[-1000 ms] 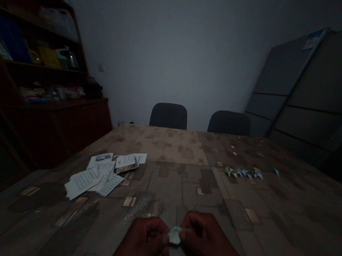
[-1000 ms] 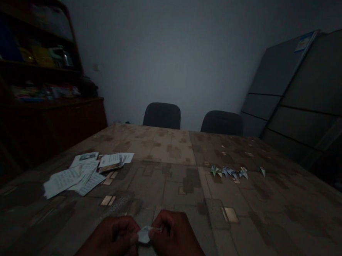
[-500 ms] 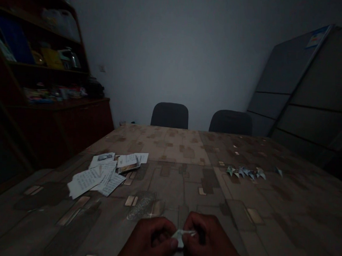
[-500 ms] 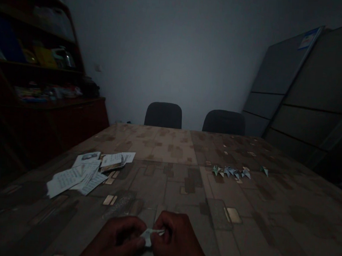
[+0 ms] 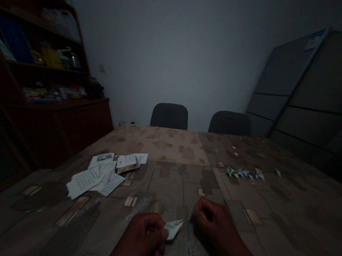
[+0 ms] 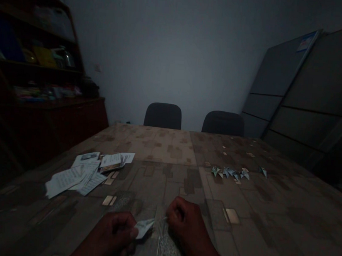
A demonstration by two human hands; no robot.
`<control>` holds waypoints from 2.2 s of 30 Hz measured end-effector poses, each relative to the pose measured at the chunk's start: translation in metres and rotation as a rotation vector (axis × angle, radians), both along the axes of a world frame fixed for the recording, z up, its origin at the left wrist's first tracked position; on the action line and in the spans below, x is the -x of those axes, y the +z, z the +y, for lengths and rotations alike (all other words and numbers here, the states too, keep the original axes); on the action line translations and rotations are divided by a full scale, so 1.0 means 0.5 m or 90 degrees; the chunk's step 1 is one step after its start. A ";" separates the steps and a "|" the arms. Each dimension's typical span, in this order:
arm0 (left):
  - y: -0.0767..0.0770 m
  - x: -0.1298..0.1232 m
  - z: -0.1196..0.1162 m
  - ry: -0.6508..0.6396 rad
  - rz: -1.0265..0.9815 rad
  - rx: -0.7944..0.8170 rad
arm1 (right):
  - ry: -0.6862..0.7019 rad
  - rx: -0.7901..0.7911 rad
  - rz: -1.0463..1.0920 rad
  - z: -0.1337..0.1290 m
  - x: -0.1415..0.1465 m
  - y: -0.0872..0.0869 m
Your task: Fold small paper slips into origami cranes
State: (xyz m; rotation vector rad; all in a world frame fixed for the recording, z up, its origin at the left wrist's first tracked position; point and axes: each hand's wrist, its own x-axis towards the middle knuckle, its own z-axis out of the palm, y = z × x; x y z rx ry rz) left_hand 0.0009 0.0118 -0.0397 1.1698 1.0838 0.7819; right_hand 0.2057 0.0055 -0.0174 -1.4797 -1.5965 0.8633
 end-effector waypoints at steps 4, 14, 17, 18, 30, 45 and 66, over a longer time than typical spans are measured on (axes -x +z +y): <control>-0.006 -0.005 -0.001 -0.025 0.022 -0.002 | 0.110 0.029 0.046 -0.018 0.018 0.005; -0.010 -0.006 -0.002 -0.054 0.087 -0.034 | 0.101 0.044 0.034 -0.030 0.044 -0.009; -0.006 -0.002 -0.002 -0.063 0.059 -0.036 | 0.089 0.069 0.067 -0.029 0.044 0.001; -0.005 -0.001 -0.003 -0.065 0.052 -0.037 | 0.089 0.068 0.076 -0.029 0.044 0.004; 0.026 0.002 -0.001 -0.022 0.076 -0.175 | 0.105 -0.021 -0.037 -0.021 0.007 0.024; 0.027 -0.009 -0.009 -0.028 0.058 -0.109 | 0.126 -0.015 -0.069 -0.033 0.048 -0.004; 0.014 -0.007 -0.014 -0.062 0.104 -0.179 | 0.125 -0.066 -0.054 -0.035 0.044 0.022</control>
